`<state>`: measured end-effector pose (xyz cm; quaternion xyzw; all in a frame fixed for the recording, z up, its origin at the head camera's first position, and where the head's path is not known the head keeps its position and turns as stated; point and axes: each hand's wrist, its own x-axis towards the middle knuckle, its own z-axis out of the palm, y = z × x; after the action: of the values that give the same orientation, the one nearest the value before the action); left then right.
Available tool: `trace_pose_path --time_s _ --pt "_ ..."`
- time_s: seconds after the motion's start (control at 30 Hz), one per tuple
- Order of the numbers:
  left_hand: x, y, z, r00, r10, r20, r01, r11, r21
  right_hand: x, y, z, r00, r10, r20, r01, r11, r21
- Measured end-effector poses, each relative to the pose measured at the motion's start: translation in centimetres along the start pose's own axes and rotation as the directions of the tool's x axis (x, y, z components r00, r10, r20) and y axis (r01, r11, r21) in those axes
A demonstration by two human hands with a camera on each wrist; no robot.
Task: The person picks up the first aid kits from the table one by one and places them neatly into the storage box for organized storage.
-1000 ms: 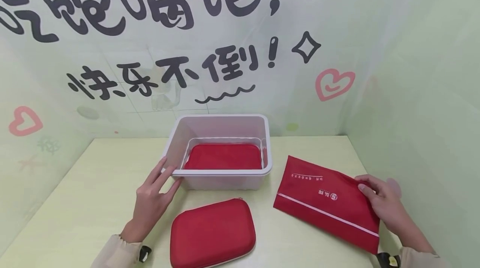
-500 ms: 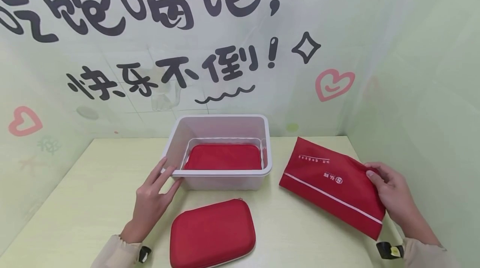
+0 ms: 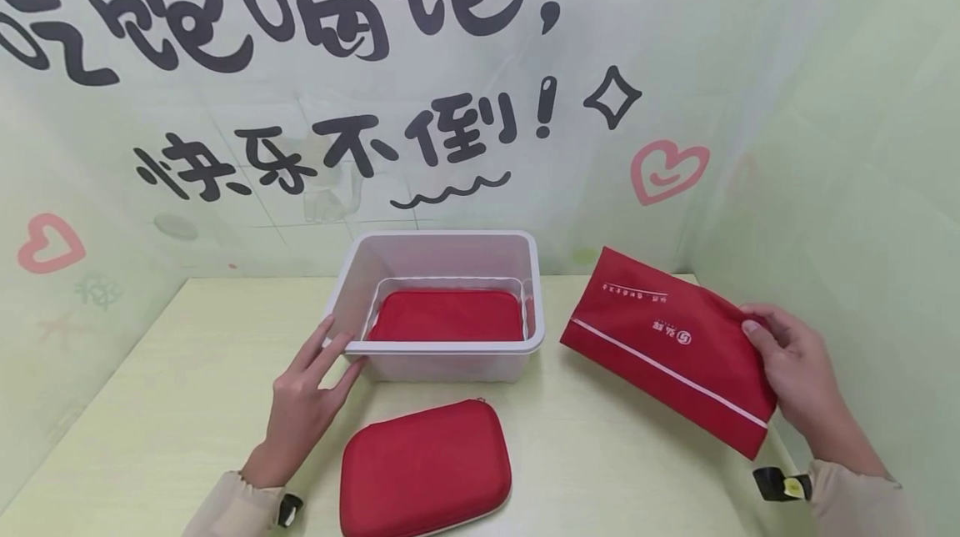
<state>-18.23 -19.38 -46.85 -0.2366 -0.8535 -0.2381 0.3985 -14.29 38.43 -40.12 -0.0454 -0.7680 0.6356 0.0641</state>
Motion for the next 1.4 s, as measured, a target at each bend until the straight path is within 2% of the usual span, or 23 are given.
trace_pose_path --time_s 0.23,0.33,0.5,0.63,0.87,0.93,1.17,1.4 --pt "0.0 0.0 0.0 1.000 -0.003 0.007 0.003 1.000 0.001 0.6 -1.3 0.3 0.998 -0.022 -0.063 0.014 0.992 -0.122" --pt "0.0 0.0 0.0 1.000 0.003 -0.004 -0.003 1.000 -0.003 0.8 -1.7 0.3 0.997 -0.007 -0.073 -0.001 0.994 -0.110" --pt "0.1 0.0 0.3 1.000 0.012 -0.022 -0.012 1.000 -0.017 1.1 -2.6 0.2 0.997 0.020 -0.071 -0.023 0.999 -0.044" --pt "0.2 0.1 0.4 1.000 -0.002 0.000 0.002 1.000 -0.016 1.3 -3.6 0.4 0.996 0.011 -0.089 -0.012 1.000 -0.008" --pt "0.0 0.3 0.1 1.000 -0.012 -0.009 0.012 1.000 -0.004 1.3 -4.7 1.5 0.997 -0.012 -0.079 0.028 0.978 0.209" --pt "0.0 0.3 0.1 1.000 -0.008 -0.019 0.007 1.000 -0.007 1.3 -4.9 1.8 0.997 -0.022 -0.072 0.039 0.971 0.237" --pt "0.1 0.3 -0.2 1.000 -0.012 0.006 0.012 1.000 -0.009 1.5 -5.9 2.6 0.992 -0.039 -0.121 0.063 0.977 0.203" --pt "-0.1 0.2 -0.1 1.000 -0.008 0.004 0.008 1.000 -0.004 2.3 -6.8 3.9 0.995 -0.055 -0.079 0.075 0.956 0.282"
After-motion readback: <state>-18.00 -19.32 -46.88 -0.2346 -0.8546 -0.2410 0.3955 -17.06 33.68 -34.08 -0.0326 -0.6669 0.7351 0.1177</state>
